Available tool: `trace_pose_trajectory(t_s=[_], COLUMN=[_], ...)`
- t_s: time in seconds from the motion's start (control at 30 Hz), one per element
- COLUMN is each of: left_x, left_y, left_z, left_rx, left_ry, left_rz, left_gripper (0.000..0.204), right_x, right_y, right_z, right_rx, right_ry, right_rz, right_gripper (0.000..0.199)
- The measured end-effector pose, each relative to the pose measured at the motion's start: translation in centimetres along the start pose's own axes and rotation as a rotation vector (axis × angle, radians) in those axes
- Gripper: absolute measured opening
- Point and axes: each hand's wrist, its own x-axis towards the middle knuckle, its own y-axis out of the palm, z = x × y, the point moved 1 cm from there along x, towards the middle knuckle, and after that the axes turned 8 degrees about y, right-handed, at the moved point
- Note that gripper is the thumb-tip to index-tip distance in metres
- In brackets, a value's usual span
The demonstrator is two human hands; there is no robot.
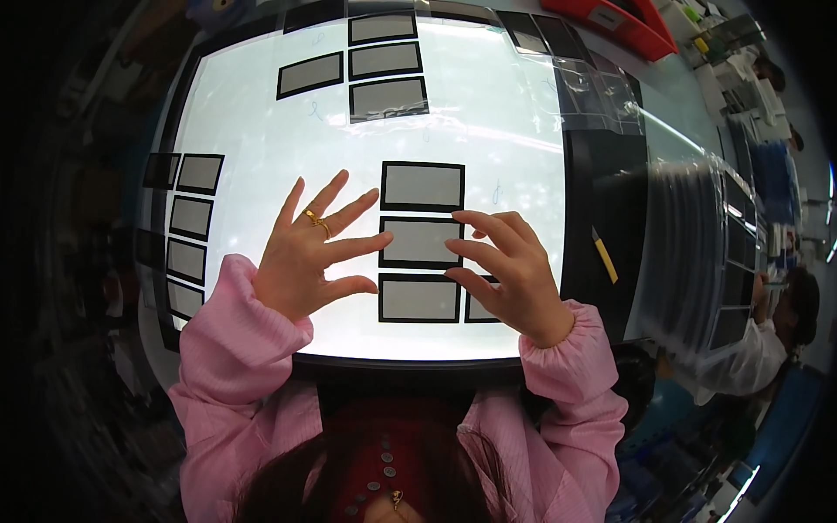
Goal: Inspecting and arranging small electronic panels on a light table.
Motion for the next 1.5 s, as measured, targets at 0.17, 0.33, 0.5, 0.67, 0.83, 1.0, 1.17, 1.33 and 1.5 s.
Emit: trace_pose_trajectory(t_s=[0.17, 0.33, 0.5, 0.67, 0.83, 1.0, 1.17, 1.33, 1.5], left_x=[0.1, -0.1, -0.3, -0.4, -0.3, -2.4, -3.0, -1.8, -0.1], left_y=[-0.1, 0.0, 0.1, 0.7, 0.4, 0.3, -0.1, -0.6, -0.7], left_z=[-0.3, -0.3, -0.3, 0.1, -0.1, -3.8, -4.1, -2.5, -4.5], left_rx=[0.030, 0.047, 0.044, 0.019, -0.271, -0.962, -1.612, -1.644, -1.153], left_ry=[-0.004, -0.005, 0.011, 0.045, -0.003, -0.262, -0.492, -0.665, -0.648], left_rz=[0.019, 0.017, -0.018, -0.071, -0.175, -0.417, -0.406, -0.171, 0.078], left_gripper=[0.062, 0.060, 0.059, 0.060, 0.058, 0.061, 0.052, 0.061, 0.045], right_x=[-0.2, -0.2, -0.6, -0.6, -1.9, -4.2, -3.8, -4.1, -4.0], right_y=[0.1, -0.2, -0.3, -0.4, -1.2, -0.7, -0.9, -0.6, -0.6], right_z=[-0.1, 0.2, 0.1, -0.8, 0.2, 2.7, 0.9, 0.7, 0.8], right_rx=[-0.027, -0.065, -0.139, -0.137, -0.098, -0.208, -0.207, -0.232, -0.207], right_ry=[0.005, 0.008, 0.002, 0.044, 0.024, 0.016, 0.023, 0.056, 0.069], right_rz=[0.001, -0.026, -0.043, -0.150, -0.258, 0.121, 0.047, 0.040, 0.023], right_gripper=[0.045, 0.041, 0.040, 0.035, 0.028, 0.079, 0.075, 0.067, 0.061])
